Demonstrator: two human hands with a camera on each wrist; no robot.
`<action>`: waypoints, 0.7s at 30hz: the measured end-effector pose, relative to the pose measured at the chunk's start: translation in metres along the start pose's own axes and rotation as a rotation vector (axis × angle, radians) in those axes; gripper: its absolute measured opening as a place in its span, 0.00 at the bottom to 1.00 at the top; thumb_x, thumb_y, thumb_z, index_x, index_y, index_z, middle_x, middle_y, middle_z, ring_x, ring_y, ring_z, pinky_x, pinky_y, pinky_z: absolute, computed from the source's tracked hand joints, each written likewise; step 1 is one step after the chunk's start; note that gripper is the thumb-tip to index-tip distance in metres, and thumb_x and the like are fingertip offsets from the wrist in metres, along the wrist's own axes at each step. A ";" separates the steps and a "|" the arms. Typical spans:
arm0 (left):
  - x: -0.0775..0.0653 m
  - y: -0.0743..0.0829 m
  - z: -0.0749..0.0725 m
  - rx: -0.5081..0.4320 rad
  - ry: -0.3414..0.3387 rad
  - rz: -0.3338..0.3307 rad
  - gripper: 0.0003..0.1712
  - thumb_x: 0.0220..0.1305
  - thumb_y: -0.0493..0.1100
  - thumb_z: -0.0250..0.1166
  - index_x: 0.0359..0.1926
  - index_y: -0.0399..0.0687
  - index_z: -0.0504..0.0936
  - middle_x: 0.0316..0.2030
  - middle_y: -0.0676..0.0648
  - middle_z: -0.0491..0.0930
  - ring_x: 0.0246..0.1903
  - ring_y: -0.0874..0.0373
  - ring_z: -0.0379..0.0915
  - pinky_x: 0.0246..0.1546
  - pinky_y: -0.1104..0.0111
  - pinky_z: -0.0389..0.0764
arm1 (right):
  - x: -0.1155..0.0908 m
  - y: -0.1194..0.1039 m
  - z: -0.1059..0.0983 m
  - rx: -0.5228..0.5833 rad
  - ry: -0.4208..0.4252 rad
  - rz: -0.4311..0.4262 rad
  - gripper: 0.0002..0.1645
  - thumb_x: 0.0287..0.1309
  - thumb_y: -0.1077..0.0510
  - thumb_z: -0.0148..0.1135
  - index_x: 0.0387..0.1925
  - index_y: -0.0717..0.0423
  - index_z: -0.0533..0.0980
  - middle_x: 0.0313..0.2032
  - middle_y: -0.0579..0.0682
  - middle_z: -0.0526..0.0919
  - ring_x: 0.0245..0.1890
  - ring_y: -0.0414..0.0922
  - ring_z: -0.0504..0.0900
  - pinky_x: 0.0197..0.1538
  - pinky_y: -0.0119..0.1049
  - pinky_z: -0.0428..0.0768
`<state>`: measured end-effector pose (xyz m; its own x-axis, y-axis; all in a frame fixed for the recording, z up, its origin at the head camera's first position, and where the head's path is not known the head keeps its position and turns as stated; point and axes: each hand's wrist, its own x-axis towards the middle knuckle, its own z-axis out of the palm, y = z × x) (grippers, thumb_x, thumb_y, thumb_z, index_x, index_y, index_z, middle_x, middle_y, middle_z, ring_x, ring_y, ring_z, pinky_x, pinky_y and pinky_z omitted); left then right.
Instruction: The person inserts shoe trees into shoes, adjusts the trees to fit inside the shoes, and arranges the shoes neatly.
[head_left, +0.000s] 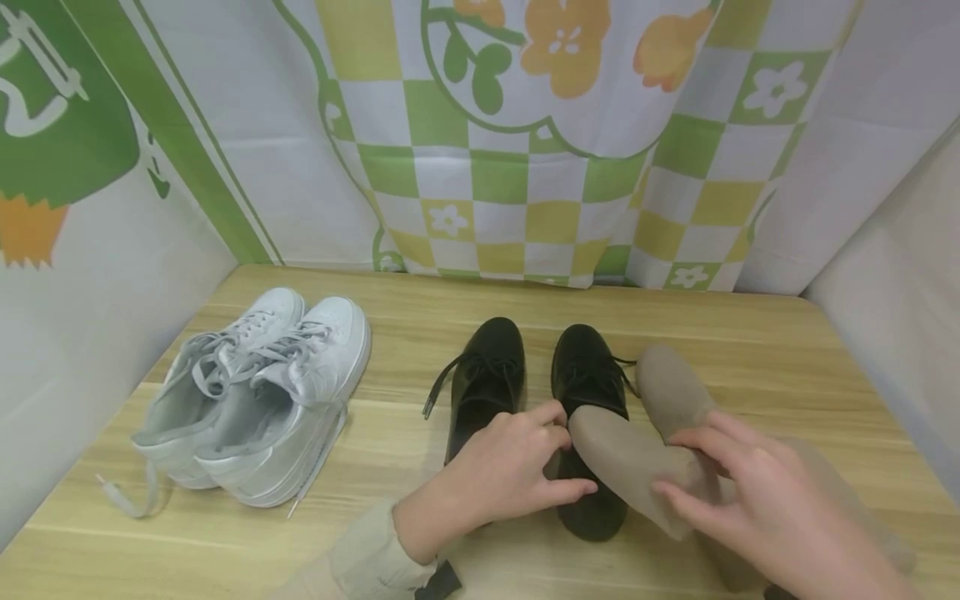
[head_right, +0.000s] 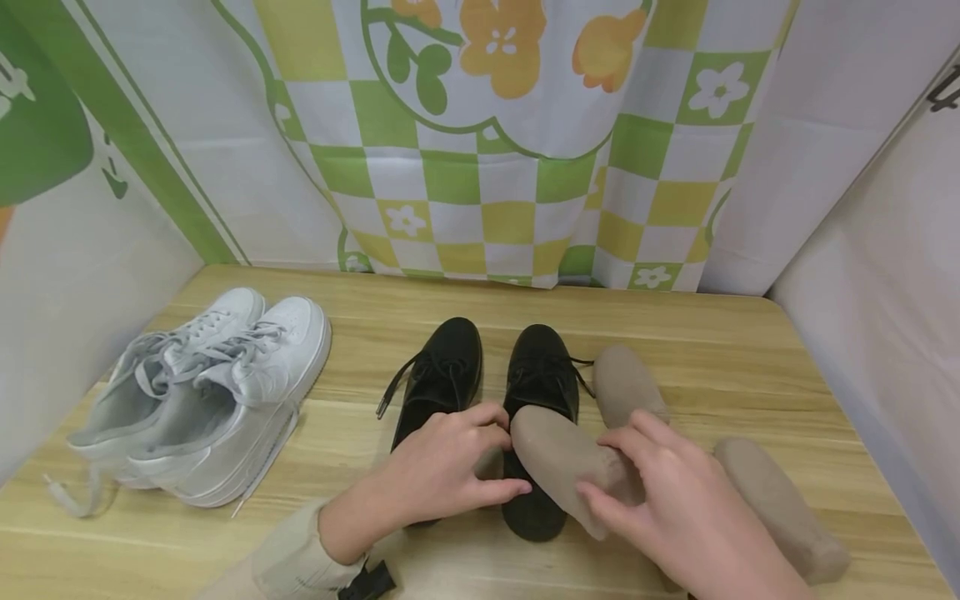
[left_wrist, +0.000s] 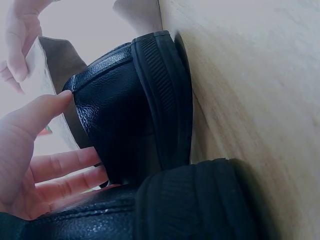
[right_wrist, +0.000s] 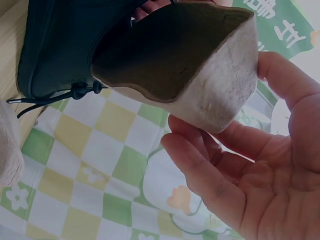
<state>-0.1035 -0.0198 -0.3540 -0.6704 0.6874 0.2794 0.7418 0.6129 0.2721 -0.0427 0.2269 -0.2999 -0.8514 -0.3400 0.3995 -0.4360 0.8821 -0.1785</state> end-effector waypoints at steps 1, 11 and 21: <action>0.000 0.000 0.000 0.001 0.002 0.000 0.21 0.57 0.64 0.69 0.35 0.51 0.88 0.38 0.56 0.77 0.17 0.71 0.62 0.21 0.79 0.66 | 0.000 0.000 0.001 0.010 0.002 0.006 0.23 0.37 0.46 0.82 0.38 0.44 0.83 0.33 0.33 0.80 0.22 0.26 0.70 0.24 0.27 0.70; 0.000 -0.001 -0.001 0.015 0.009 -0.009 0.20 0.55 0.63 0.71 0.28 0.52 0.86 0.30 0.57 0.71 0.15 0.69 0.58 0.19 0.79 0.63 | 0.007 -0.003 0.016 0.192 0.064 -0.019 0.26 0.31 0.48 0.84 0.37 0.48 0.84 0.31 0.30 0.73 0.28 0.28 0.74 0.30 0.25 0.75; 0.001 -0.001 0.000 0.004 0.012 -0.001 0.20 0.54 0.63 0.72 0.27 0.52 0.86 0.29 0.57 0.71 0.16 0.69 0.58 0.19 0.79 0.62 | 0.004 0.008 0.018 0.373 0.036 -0.108 0.31 0.31 0.52 0.80 0.45 0.49 0.83 0.35 0.33 0.76 0.35 0.27 0.76 0.41 0.16 0.78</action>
<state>-0.1049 -0.0199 -0.3539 -0.6713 0.6819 0.2905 0.7412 0.6151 0.2688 -0.0547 0.2272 -0.3160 -0.7869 -0.4067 0.4641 -0.6042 0.6606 -0.4456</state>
